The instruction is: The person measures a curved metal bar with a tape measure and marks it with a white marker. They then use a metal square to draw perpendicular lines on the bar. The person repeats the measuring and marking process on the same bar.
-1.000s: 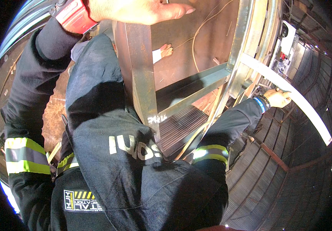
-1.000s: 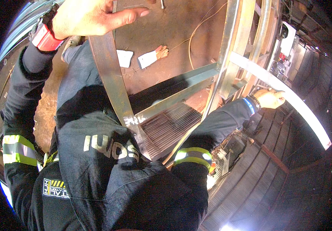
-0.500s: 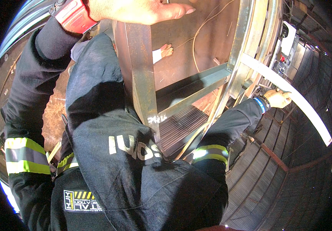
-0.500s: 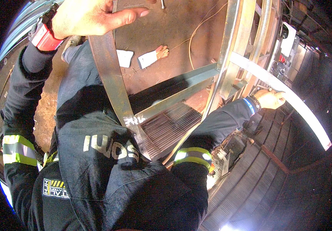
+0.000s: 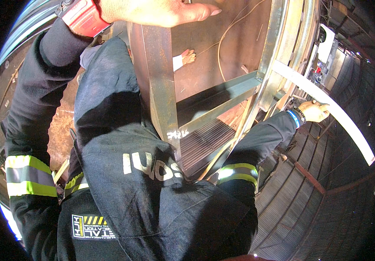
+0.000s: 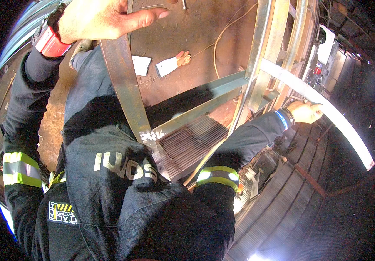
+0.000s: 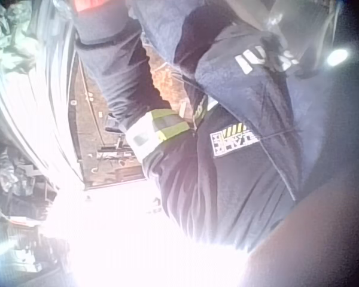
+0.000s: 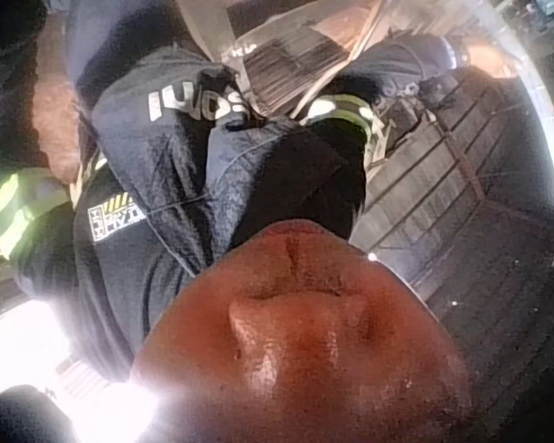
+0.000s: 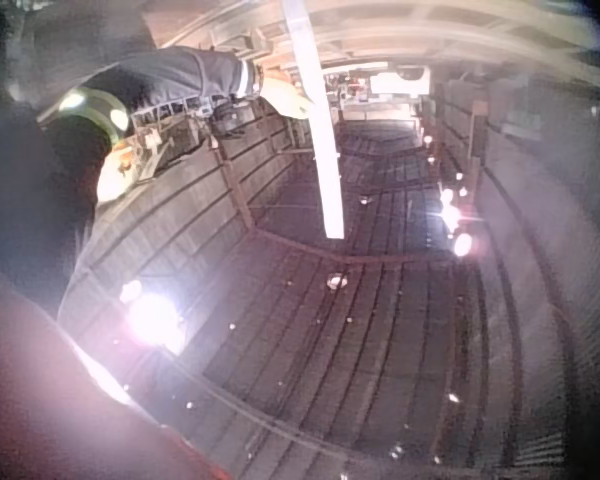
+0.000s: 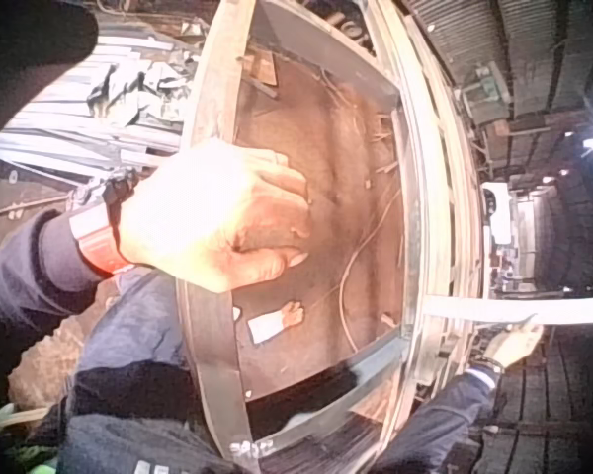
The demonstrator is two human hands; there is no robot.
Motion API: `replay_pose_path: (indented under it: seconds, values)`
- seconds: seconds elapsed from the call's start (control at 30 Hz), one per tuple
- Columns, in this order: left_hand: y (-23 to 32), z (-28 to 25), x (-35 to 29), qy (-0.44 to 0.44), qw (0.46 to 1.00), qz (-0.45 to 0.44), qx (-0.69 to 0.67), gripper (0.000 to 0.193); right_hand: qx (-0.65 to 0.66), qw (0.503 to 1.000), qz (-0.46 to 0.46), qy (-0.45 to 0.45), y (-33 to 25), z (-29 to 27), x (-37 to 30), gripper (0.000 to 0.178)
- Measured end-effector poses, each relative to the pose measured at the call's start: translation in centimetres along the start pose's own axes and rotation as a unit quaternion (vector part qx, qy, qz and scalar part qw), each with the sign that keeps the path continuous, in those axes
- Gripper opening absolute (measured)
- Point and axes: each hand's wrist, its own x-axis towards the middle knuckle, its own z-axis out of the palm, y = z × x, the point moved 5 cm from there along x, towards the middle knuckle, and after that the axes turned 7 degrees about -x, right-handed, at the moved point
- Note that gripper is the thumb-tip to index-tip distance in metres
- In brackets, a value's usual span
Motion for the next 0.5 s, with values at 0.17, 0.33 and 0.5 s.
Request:
replay_pose_path:
  seconds: [0.17, 0.33, 0.5]
  values:
    - [0.11, -0.08, 0.06, -0.004, 1.000, -0.003, -0.012, 0.018, -0.005, 1.000, 0.004, 0.013, -0.03, 0.13, 0.01, 0.027]
    - [0.01, -0.03, 0.03, -0.002, 1.000, 0.002, -0.010, 0.017, -0.006, 1.000, 0.004, 0.018, -0.35, 0.30, -0.17, 0.028]
    - [-0.03, 0.02, 0.06, -0.003, 1.000, 0.008, -0.005, 0.017, -0.001, 1.000, 0.005, 0.013, -0.20, 0.24, -0.12, 0.030]
